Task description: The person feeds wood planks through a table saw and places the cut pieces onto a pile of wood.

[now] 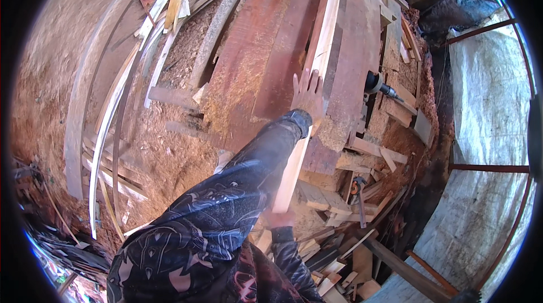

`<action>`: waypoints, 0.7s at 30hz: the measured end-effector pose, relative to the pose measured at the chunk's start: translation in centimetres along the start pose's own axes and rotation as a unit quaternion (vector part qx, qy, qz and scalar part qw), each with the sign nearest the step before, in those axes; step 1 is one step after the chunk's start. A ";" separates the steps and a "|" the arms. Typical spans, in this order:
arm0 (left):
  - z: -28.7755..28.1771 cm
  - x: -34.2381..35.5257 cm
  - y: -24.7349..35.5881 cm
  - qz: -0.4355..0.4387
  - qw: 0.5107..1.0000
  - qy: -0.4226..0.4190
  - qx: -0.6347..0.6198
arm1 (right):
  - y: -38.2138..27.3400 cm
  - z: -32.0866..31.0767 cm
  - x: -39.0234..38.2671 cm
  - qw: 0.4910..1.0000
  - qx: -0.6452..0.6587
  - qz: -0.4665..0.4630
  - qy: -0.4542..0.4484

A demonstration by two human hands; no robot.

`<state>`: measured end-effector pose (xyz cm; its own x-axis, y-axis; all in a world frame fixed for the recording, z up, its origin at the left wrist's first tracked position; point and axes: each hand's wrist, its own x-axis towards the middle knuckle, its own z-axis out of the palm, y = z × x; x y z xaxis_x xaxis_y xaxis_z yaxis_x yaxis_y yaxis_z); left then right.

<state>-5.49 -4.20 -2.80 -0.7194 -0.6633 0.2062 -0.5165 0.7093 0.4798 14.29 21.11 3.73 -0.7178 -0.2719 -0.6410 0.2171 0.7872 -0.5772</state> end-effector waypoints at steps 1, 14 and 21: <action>0.1 0.6 -0.1 -0.001 1.000 -0.002 0.009 | -0.3 0.0 0.1 1.000 0.004 -0.023 0.004; -3.3 -10.1 3.1 -0.018 1.000 -0.019 -0.017 | 2.4 0.2 4.8 0.567 0.784 0.233 -0.093; -1.3 -7.8 2.3 -0.020 0.999 -0.036 0.021 | 4.5 1.2 7.8 0.907 0.413 0.022 -0.077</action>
<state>-0.52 2.28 -2.21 -0.7285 -0.6735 0.1252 -0.5631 0.6928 0.4506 10.44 21.84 -4.46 -0.6094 -0.3749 -0.6987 0.7107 0.1324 -0.6909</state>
